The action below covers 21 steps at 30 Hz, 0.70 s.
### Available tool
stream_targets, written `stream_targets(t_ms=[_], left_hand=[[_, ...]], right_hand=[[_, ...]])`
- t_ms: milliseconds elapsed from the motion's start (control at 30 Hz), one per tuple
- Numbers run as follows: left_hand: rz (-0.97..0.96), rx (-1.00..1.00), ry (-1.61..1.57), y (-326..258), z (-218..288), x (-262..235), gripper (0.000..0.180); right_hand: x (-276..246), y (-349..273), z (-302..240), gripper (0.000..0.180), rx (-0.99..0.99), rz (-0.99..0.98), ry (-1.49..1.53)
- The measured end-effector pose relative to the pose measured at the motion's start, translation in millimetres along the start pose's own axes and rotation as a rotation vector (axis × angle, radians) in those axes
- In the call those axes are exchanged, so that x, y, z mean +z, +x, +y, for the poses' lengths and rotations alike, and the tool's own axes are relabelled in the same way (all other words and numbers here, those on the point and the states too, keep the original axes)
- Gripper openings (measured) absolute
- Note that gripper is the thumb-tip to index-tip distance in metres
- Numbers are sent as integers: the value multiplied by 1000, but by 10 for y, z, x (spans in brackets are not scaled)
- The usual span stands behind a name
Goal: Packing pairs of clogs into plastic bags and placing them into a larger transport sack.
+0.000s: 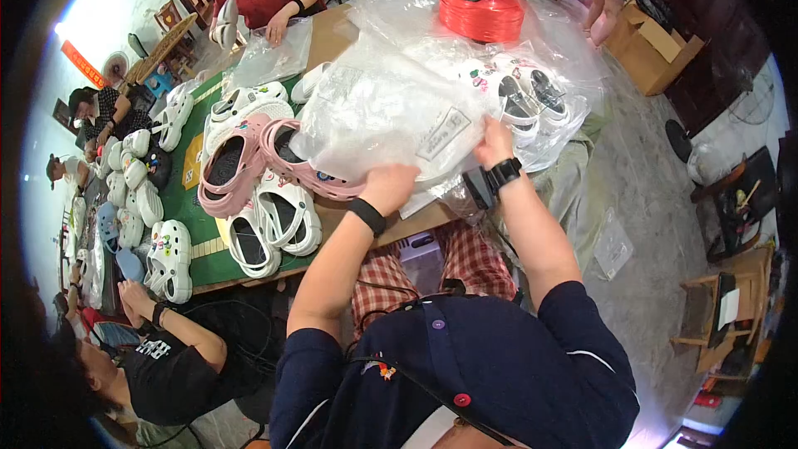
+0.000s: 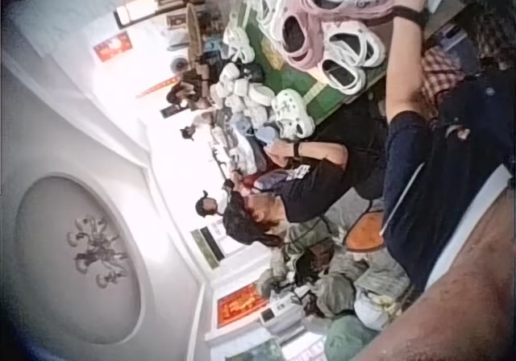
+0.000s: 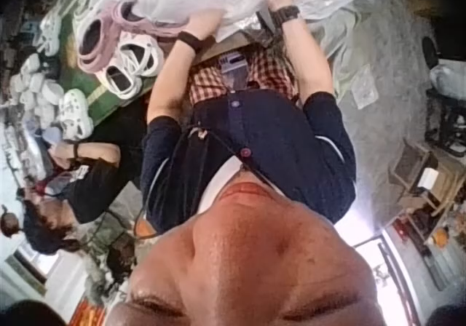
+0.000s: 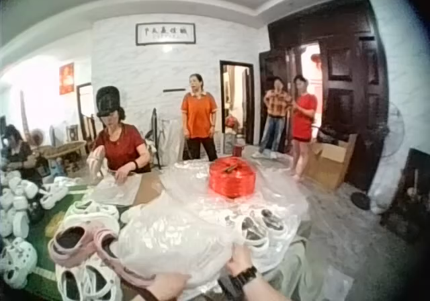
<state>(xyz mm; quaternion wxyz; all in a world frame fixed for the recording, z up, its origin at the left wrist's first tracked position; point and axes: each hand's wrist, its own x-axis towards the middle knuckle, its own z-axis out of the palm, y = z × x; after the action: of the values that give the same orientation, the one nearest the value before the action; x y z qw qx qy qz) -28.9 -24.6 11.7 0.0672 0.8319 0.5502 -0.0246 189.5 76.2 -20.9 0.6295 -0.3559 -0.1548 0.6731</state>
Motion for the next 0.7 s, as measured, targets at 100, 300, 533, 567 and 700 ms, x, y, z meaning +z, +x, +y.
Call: stream_targets(t_ms=[100,300,533,567,700], left_hand=[[-174,73,-124,0,306,-129,49],[-80,-47,-487,-68,125,120,62],[43,-192,-50,60,402,321,24],[-9,-227,37,84,495,332,14],[-19,-118,149,188,643,194,30]], right_hand=[[-408,-112,-169,28,-29,40,-130],[-315,-821,-387,40,-537,47,-1064],[197,-322,-1045,44,-1249,-96,-1504],[252,-286,-1000,48,-1221,-45,-1655],[162,33,-993,49,-1030,31,-1907]])
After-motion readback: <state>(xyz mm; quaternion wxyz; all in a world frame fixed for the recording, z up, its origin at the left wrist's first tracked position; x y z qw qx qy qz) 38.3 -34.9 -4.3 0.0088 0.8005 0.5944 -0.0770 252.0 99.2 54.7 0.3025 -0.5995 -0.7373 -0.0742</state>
